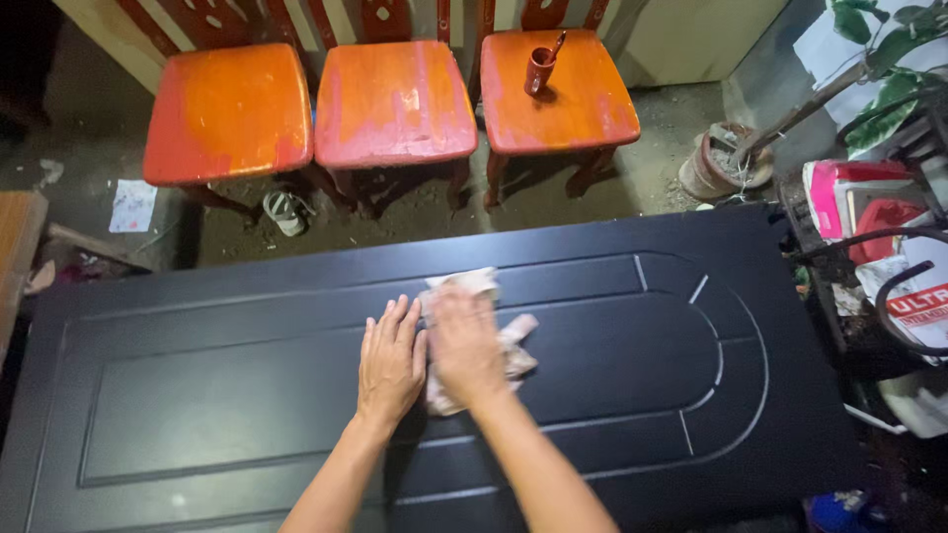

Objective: The person wipes the backrest and seat of a wooden chair with a cloth. They then move to a dark-colored table, wipe its surface, and briefly handle a red cup before continuing to clean the table.

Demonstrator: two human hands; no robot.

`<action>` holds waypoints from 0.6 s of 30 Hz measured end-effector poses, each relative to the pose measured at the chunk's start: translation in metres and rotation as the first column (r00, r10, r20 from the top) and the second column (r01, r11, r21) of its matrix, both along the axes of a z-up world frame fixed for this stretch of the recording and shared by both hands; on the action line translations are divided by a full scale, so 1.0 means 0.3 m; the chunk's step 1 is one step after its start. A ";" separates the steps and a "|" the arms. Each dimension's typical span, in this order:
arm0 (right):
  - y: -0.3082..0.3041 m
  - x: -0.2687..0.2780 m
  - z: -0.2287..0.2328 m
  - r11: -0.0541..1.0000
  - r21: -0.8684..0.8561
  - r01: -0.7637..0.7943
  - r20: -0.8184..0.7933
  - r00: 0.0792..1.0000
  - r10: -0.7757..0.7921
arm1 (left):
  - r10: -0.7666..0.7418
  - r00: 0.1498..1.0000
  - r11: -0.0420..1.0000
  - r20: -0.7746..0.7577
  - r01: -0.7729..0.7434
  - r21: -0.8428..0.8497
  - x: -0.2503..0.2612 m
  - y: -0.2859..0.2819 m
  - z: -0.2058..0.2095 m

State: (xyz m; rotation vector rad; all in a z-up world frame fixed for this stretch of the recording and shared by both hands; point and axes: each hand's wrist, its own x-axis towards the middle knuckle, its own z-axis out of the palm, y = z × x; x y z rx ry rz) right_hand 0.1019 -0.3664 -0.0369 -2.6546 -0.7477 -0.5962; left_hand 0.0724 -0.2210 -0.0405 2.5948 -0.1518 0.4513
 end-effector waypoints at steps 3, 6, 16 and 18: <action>-0.208 0.008 0.027 0.949 -0.246 0.200 -0.022 0.977 -0.212 | -0.009 1.000 1.000 0.011 0.009 -0.014 -0.039 -0.033 0.001; -0.458 0.010 0.068 0.651 -0.667 0.362 0.057 0.896 -0.440 | -0.021 1.000 1.000 -0.022 0.020 -0.022 -0.068 -0.060 0.002; -0.778 0.005 -0.062 0.871 -0.181 0.457 -0.099 0.873 -0.478 | 0.130 0.991 0.991 -0.030 -0.131 -0.028 -0.139 0.086 -0.031; -0.672 -0.014 -0.063 0.899 -0.235 0.368 -0.055 0.919 -0.391 | 0.177 0.984 0.984 -0.013 -0.177 -0.030 -0.144 0.125 -0.045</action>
